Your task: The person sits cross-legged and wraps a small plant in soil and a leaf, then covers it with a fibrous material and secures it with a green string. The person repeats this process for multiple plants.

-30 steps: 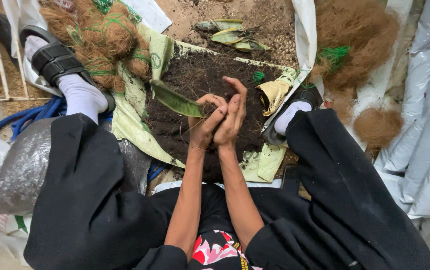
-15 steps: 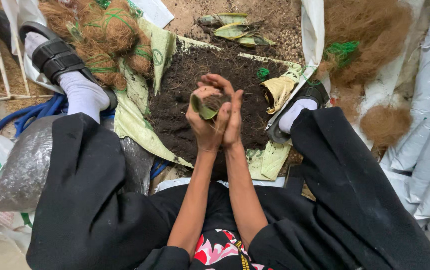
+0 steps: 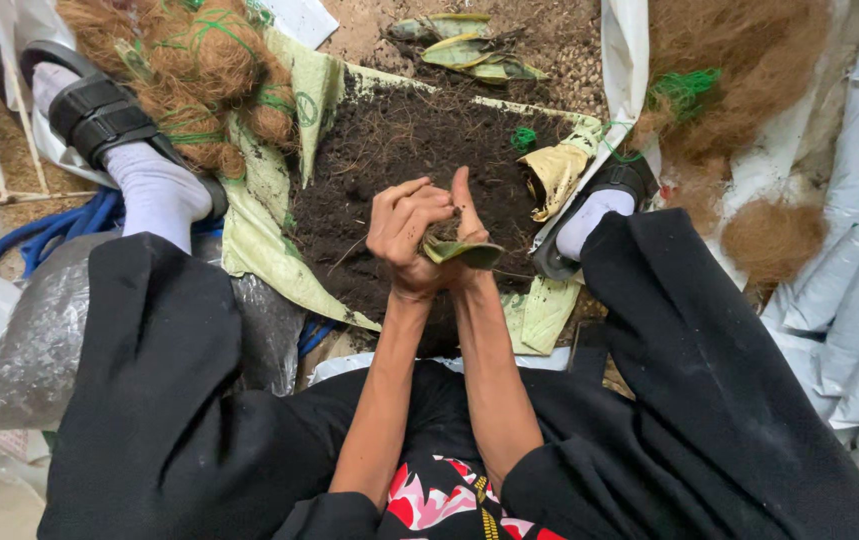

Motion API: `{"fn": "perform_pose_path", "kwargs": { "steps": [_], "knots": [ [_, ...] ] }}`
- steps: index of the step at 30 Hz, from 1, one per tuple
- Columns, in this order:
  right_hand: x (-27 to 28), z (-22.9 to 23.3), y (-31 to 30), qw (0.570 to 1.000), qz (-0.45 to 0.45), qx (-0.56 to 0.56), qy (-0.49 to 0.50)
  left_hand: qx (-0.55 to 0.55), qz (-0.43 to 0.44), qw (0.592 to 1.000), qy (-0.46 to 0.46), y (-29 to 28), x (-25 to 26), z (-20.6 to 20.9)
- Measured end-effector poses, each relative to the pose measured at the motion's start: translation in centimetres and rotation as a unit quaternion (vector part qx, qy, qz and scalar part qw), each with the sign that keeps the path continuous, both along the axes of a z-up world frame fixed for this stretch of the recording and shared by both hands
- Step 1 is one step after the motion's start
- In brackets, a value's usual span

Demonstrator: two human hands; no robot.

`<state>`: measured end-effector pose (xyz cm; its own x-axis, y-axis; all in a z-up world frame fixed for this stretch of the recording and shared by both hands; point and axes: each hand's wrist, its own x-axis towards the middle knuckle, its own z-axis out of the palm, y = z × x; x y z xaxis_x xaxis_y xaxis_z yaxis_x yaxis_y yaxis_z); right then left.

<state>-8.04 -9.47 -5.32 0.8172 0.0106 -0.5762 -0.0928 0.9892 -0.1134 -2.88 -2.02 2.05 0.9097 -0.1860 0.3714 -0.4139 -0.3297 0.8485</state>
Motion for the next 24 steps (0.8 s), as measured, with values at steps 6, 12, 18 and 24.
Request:
{"fn": "perform_pose_path", "kwargs": {
  "steps": [6, 12, 18, 24],
  "knots": [
    [0.8, 0.8, 0.0, 0.997, -0.013, 0.051, -0.047, 0.034, 0.015, 0.999, 0.008, -0.2, -0.4, -0.5],
    [0.7, 2.1, -0.3, 0.971, 0.043, -0.206, 0.112, 0.139, 0.034, 0.990, -0.012, 0.1, -0.5, -1.4],
    [-1.2, -4.0, 0.3, 0.981, -0.002, -0.192, 0.017, 0.118, 0.005, 0.993, 0.025, 0.3, -1.2, -3.5],
    [-1.5, -5.6, 1.5, 0.972, -0.034, -0.232, 0.024, 0.117, 0.002, 0.990, 0.081, 0.6, -1.1, -4.4]
  ]
}}
